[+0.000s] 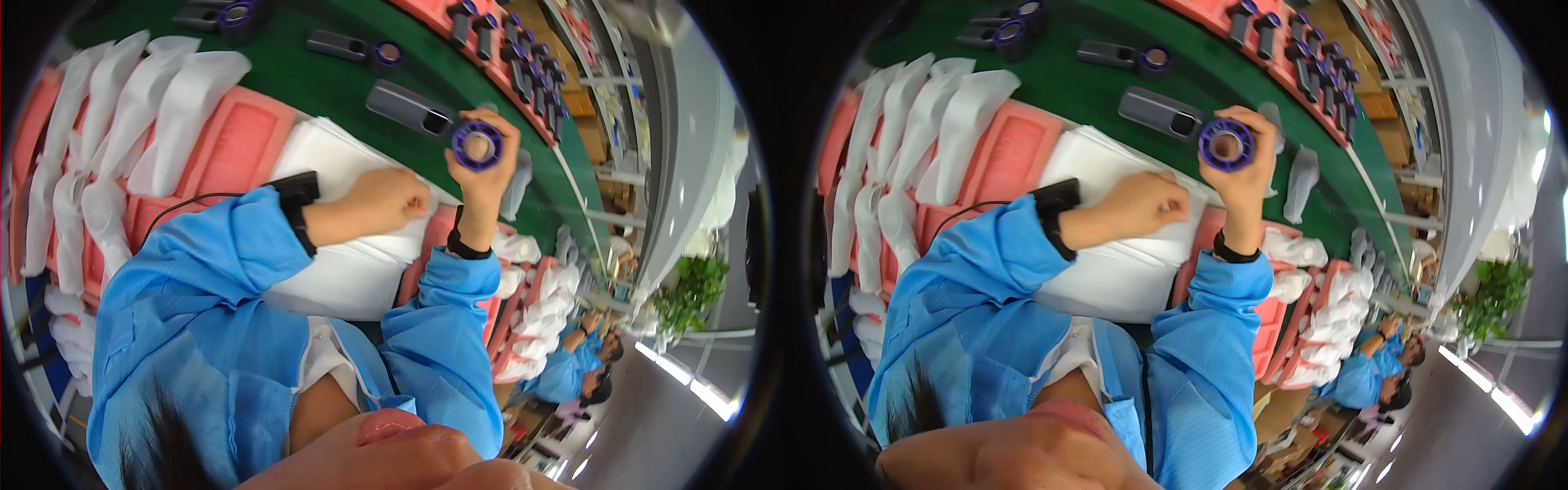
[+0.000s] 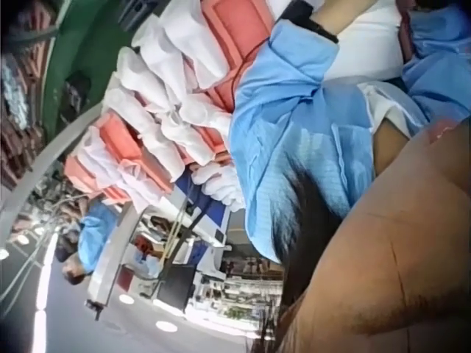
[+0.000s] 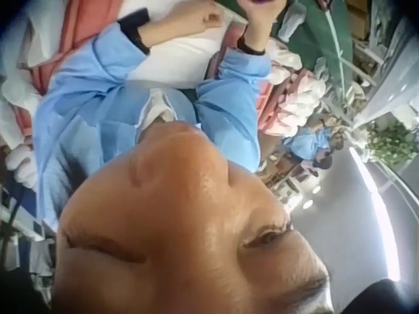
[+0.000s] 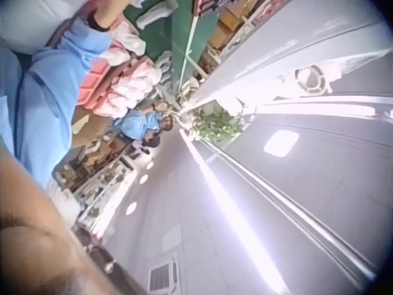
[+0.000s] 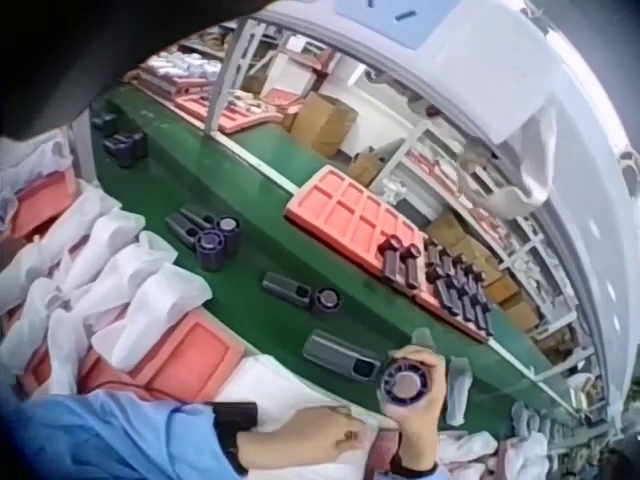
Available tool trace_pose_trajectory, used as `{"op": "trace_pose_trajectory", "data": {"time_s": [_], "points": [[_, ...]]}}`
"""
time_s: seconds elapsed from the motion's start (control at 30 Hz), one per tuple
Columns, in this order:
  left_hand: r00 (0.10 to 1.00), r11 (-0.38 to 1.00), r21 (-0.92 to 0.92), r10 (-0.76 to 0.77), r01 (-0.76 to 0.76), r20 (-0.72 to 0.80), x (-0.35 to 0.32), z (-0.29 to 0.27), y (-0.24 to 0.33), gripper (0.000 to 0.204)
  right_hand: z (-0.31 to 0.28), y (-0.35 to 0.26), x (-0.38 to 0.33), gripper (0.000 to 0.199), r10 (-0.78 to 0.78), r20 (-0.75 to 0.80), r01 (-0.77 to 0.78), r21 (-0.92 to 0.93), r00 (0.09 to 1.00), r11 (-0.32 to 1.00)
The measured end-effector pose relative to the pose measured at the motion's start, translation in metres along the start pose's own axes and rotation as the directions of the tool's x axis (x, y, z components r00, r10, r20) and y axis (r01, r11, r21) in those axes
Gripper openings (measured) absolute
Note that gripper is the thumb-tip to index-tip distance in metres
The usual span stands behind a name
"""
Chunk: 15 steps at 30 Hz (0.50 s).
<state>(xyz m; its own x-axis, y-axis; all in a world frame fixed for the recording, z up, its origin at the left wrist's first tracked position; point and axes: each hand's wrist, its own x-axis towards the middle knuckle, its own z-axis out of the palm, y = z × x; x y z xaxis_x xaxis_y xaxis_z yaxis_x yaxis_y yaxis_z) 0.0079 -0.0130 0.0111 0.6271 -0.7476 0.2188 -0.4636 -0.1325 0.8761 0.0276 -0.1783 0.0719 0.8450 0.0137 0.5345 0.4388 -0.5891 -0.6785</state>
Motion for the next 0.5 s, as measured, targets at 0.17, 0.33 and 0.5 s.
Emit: {"op": "trace_pose_trajectory", "data": {"time_s": [0.17, 0.33, 0.5], "points": [[0.999, 0.944, -0.328, -0.004, -0.013, -0.053, 0.012, -0.032, -0.005, 0.009, -0.069, -0.017, -0.041, 0.058, -0.109, -0.214, 0.129, 0.082, 0.971, 0.988], [0.988, 0.929, -0.368, -0.087, 0.033, -0.129, 0.014, -0.047, 0.003, 0.011, -0.102, -0.024, -0.055, 0.056, -0.149, -0.209, 0.178, 0.126, 0.966, 0.976], [0.96, 0.91, -0.412, -0.161, 0.055, -0.227, 0.009, -0.06, 0.017, 0.01, -0.092, -0.041, -0.059, 0.054, -0.019, -0.117, 0.023, 0.031, 0.993, 0.999]]}}
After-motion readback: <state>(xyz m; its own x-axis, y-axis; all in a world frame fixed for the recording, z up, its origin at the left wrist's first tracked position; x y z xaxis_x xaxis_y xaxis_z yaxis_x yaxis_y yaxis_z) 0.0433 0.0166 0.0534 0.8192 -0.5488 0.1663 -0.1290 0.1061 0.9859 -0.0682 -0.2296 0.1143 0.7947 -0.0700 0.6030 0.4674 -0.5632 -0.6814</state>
